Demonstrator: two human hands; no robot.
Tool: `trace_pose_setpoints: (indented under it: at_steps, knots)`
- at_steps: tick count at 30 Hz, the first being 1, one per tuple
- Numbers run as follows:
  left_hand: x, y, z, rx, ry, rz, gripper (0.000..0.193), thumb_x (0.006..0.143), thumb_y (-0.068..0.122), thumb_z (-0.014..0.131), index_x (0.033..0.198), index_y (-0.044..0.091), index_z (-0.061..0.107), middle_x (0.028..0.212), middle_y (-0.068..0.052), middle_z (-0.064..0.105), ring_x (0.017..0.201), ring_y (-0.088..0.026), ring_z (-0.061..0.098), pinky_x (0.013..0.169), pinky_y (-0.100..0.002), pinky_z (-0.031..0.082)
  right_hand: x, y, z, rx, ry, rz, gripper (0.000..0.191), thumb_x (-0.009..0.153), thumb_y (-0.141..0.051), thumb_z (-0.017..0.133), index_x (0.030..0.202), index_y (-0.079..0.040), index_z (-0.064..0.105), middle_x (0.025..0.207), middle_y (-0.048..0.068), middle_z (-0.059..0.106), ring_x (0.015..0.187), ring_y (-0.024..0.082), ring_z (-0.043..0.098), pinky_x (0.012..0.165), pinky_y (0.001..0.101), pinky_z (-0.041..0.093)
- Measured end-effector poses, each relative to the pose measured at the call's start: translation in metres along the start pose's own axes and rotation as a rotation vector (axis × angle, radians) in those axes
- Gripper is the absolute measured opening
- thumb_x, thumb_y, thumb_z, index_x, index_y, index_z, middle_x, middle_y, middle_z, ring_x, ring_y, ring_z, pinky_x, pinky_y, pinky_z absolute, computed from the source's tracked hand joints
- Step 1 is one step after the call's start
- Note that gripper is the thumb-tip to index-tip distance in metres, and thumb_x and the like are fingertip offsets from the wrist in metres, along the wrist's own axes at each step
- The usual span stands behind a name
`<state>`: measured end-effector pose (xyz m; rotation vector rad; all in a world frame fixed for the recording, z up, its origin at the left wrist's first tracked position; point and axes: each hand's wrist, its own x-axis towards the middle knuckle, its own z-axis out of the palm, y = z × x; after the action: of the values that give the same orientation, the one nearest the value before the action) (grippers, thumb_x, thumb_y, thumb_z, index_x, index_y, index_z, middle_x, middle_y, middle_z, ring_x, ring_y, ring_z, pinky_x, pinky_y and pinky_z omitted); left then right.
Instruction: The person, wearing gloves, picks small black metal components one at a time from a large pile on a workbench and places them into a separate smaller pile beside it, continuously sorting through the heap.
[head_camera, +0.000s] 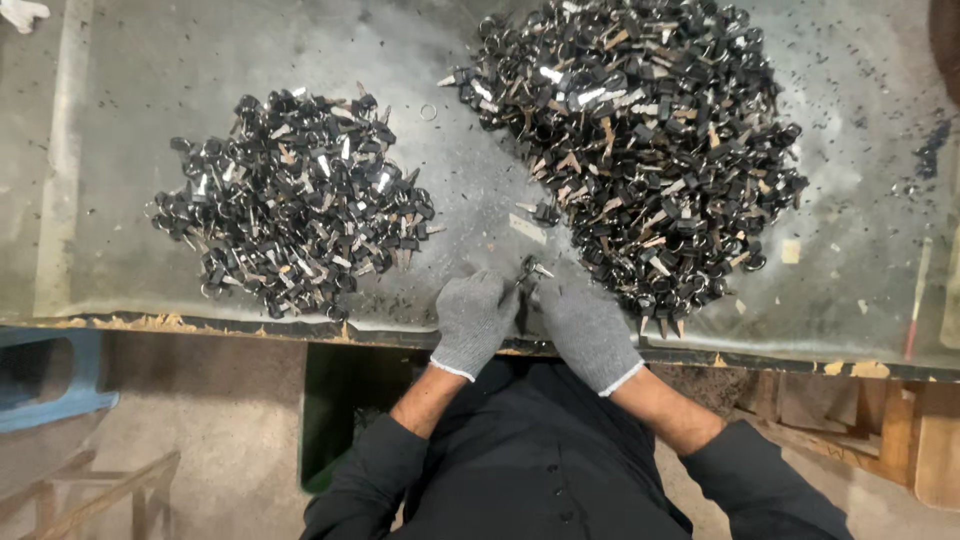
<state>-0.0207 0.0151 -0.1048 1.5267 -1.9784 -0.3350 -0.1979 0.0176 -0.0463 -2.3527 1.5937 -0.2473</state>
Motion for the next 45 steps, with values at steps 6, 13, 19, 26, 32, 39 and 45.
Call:
trace_pose_setpoints:
  at_steps: [6,13,19,26,32,39,45]
  knots:
    - [-0.004,0.0,0.006,0.038,-0.022,0.076,0.013,0.078,0.014,0.075,0.076,0.011,0.063,0.071,-0.009,0.062,0.065,-0.034,0.061,0.062,-0.048,0.047,0.015,0.009,0.005,0.135,-0.231,-0.01,0.023,0.095,-0.02,0.061,0.102,0.001,0.064,0.1,0.024,0.068,0.087,0.04,0.072,0.074,0.0465,0.06]
    - [0.001,0.003,-0.001,-0.031,0.026,0.07,0.016,0.08,0.015,0.078,0.074,0.012,0.064,0.069,-0.008,0.061,0.063,-0.032,0.063,0.059,-0.046,0.046,0.018,0.004,0.005,0.019,-0.14,0.177,0.036,0.099,-0.022,0.055,0.127,0.001,0.055,0.109,0.024,0.069,0.088,0.042,0.071,0.07,0.0502,0.059]
    - [0.036,-0.003,-0.023,0.137,0.4,0.005,0.008,0.081,0.012,0.076,0.082,0.012,0.068,0.076,-0.004,0.064,0.068,-0.024,0.063,0.065,-0.043,0.05,0.016,0.015,-0.005,0.337,-0.168,0.105,0.039,0.098,-0.027,0.055,0.131,-0.006,0.056,0.115,0.023,0.068,0.092,0.041,0.071,0.076,0.0487,0.06]
    - [0.11,0.018,0.0,-0.007,-0.219,-0.02,0.032,0.101,0.017,0.062,0.128,0.0,0.065,0.114,-0.022,0.066,0.094,-0.035,0.066,0.076,-0.047,0.054,0.01,0.005,-0.003,0.186,-0.147,0.09,0.064,0.091,-0.027,0.064,0.14,0.008,0.043,0.124,0.029,0.061,0.107,0.044,0.066,0.085,0.0502,0.057]
    - [0.087,0.024,-0.005,0.036,-0.495,-0.144,0.043,0.091,0.018,0.064,0.131,0.003,0.063,0.094,-0.02,0.072,0.088,-0.037,0.069,0.079,-0.048,0.054,-0.003,0.016,-0.013,0.25,-0.168,0.099,0.061,0.083,-0.022,0.066,0.135,0.007,0.05,0.126,0.029,0.06,0.112,0.044,0.062,0.094,0.0497,0.052]
    - [0.055,0.036,-0.023,-0.3,-0.289,-0.011,0.022,0.09,0.018,0.07,0.11,0.012,0.074,0.103,-0.011,0.075,0.098,-0.033,0.073,0.087,-0.045,0.055,0.007,0.019,-0.01,0.035,-0.446,0.229,0.025,0.104,-0.015,0.05,0.122,-0.007,0.066,0.112,0.019,0.07,0.099,0.035,0.072,0.081,0.0464,0.061]
    - [0.05,0.014,-0.015,-0.093,-0.288,-0.169,0.05,0.082,0.016,0.071,0.131,0.008,0.067,0.097,-0.014,0.074,0.091,-0.038,0.069,0.083,-0.051,0.05,0.005,0.015,0.002,0.031,-0.085,-0.006,0.03,0.098,-0.021,0.057,0.122,-0.004,0.062,0.108,0.022,0.065,0.088,0.037,0.072,0.065,0.0461,0.061]
